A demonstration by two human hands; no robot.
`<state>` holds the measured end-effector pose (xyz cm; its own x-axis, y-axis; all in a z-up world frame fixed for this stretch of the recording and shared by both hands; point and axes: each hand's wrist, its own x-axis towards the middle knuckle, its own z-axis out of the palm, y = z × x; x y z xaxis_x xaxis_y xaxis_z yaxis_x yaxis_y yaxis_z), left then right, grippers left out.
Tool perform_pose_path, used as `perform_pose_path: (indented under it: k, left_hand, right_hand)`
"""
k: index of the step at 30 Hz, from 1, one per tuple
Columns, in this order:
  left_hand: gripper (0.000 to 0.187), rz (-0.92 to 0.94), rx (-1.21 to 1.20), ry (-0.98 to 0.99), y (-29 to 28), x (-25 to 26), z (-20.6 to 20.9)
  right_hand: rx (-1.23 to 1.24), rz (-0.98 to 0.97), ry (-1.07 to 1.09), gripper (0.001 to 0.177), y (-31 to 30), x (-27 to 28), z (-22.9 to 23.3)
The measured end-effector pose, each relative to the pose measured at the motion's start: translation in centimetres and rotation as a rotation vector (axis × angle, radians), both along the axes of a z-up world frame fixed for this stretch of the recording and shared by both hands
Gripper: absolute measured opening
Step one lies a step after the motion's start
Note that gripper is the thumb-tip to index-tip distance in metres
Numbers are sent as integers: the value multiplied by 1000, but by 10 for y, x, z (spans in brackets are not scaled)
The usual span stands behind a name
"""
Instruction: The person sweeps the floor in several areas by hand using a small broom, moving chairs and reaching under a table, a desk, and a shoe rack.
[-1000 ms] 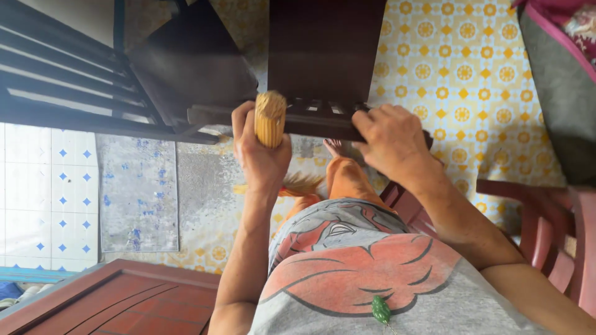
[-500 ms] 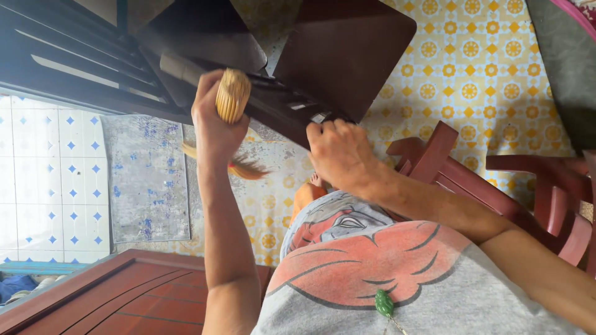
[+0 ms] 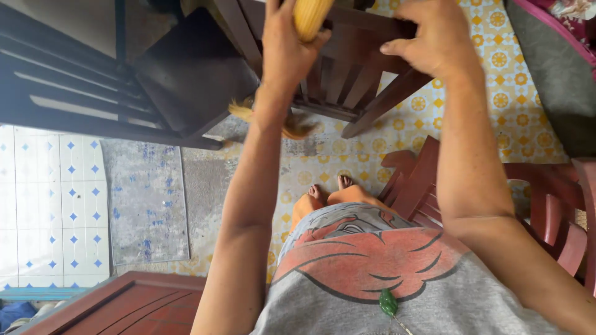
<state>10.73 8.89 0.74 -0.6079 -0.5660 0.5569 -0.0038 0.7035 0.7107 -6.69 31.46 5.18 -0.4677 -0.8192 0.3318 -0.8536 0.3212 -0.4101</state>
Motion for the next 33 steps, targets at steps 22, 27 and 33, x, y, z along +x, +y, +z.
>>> perform_pose_path:
  k: [22, 27, 33]
  left_hand:
    - [84, -107, 279, 25, 189, 9, -2]
    - [80, -296, 472, -37, 211, -7, -16]
    - [60, -400, 406, -32, 202, 0, -17]
  right_hand:
    - [-343, 75, 345, 25, 25, 41, -22]
    - [-440, 69, 280, 14, 35, 2, -37]
    - [-291, -165, 110, 20, 118, -113, -36]
